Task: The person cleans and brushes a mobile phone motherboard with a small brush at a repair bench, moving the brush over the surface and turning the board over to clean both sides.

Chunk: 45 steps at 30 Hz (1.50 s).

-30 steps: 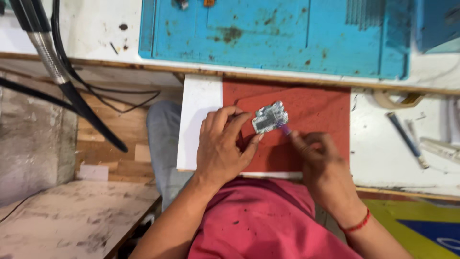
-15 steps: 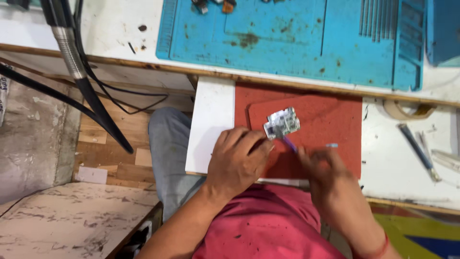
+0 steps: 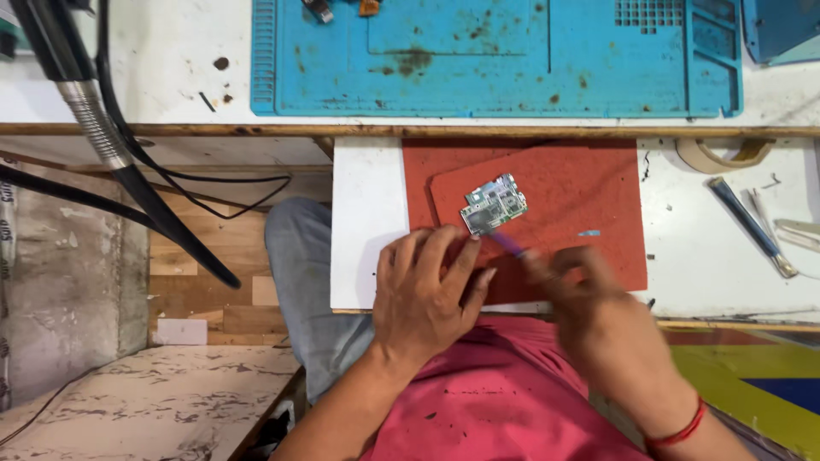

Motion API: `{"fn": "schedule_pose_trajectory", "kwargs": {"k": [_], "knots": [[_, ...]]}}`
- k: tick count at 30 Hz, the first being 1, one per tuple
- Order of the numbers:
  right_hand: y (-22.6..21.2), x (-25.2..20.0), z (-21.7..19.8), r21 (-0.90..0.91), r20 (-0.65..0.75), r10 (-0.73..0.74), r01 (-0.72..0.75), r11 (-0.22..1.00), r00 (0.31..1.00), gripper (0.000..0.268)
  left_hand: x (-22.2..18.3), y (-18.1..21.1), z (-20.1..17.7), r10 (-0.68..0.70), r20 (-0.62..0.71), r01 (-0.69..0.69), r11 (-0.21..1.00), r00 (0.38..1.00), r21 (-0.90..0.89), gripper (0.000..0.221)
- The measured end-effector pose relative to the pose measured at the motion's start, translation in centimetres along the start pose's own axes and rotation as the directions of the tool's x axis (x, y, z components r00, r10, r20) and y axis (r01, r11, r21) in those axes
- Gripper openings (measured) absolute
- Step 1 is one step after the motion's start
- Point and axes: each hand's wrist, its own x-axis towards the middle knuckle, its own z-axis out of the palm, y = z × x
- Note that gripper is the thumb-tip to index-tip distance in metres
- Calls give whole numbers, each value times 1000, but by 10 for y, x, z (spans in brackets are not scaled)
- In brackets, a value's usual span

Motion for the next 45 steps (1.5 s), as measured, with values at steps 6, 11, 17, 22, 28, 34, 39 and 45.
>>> {"fn": "schedule_pose_trajectory", "kwargs": {"k": [6,11,17,22,28,34,39,45], "knots": [[3,-3,10,-26,42,44,-43,999,998,68,-3,-2,3,2,11,-2,1000,1000,1,34],[10,4,7,47,-59,-49,51,998,997,56,-7,-2,6,-11,13,11,1000,1000,-4,32],[10,10,8,28,-52,-25,26,999,998,52,-3,-2,3,-22,7,22,1000,1000,-18,30],[13,18,8,-31,-164,-64,60,998,984,53,0,-1,1,-14,20,14,1000,1000,-8,30],[6,9,5,2,26,45,-45,999,999,61,-3,-2,1,-35,41,36,999,999,-2,29],[11,-3,10,50,-37,-63,65,997,997,65,-4,-6,-1,-31,23,32,997,999,-71,27],[21,-7,9,59,30,-24,23,998,999,57,14,-13,-8,-97,107,109,988,989,-113,45],[34,3,7,117,-31,-68,71,991,997,63,49,-25,-5,-136,212,165,978,968,-127,53]]}}
